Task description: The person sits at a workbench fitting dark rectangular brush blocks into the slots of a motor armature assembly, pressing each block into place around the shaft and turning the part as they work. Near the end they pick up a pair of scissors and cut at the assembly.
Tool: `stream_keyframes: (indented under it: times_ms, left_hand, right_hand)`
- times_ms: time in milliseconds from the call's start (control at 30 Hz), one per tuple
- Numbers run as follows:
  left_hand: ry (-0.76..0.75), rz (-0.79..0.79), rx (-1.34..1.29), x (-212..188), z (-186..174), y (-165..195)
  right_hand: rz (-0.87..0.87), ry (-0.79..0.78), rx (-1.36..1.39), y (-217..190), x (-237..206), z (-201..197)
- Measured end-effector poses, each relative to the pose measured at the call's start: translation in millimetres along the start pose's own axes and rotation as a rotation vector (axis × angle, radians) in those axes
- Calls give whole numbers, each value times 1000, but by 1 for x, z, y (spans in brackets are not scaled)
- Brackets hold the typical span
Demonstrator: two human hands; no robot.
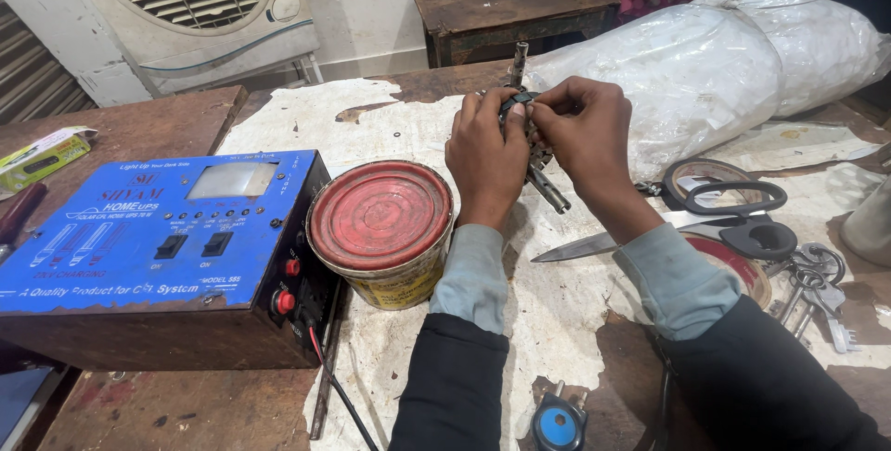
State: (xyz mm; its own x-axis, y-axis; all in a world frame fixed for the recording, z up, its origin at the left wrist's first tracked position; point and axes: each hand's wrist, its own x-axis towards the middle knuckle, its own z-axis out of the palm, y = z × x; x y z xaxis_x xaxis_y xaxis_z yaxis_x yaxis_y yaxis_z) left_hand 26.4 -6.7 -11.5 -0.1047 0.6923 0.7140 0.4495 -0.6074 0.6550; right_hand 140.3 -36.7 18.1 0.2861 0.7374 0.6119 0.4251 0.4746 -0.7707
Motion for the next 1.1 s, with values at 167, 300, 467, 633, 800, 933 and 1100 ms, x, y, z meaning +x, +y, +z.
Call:
stream_keyframes:
  times_ms: [167, 300, 467, 633, 800, 933, 1100]
  left_hand:
    - [3, -18, -42, 0, -3, -3]
    - [-14, -25, -52, 0, -1, -4]
    - [-22, 14, -8, 3, 0, -4]
    - [-33, 2, -18, 2, 0, -2]
    - [-56, 28, 14, 3, 0, -4]
    - [-30, 63, 18, 1, -3, -6]
    - [-64, 58, -5, 0, -4, -6]
  right_hand:
    - [-307, -19, -206, -1, -4, 1]
    - [-268, -25, -128, 1, -4, -2]
    - [-365, 40, -345, 5, -2, -4]
    - [-422, 8, -499, 8, 5, -14]
    - [-869, -120, -615, 15, 17, -25]
    - [-348, -453, -190, 26, 23, -30]
    - [-233, -432, -171, 32, 25, -31]
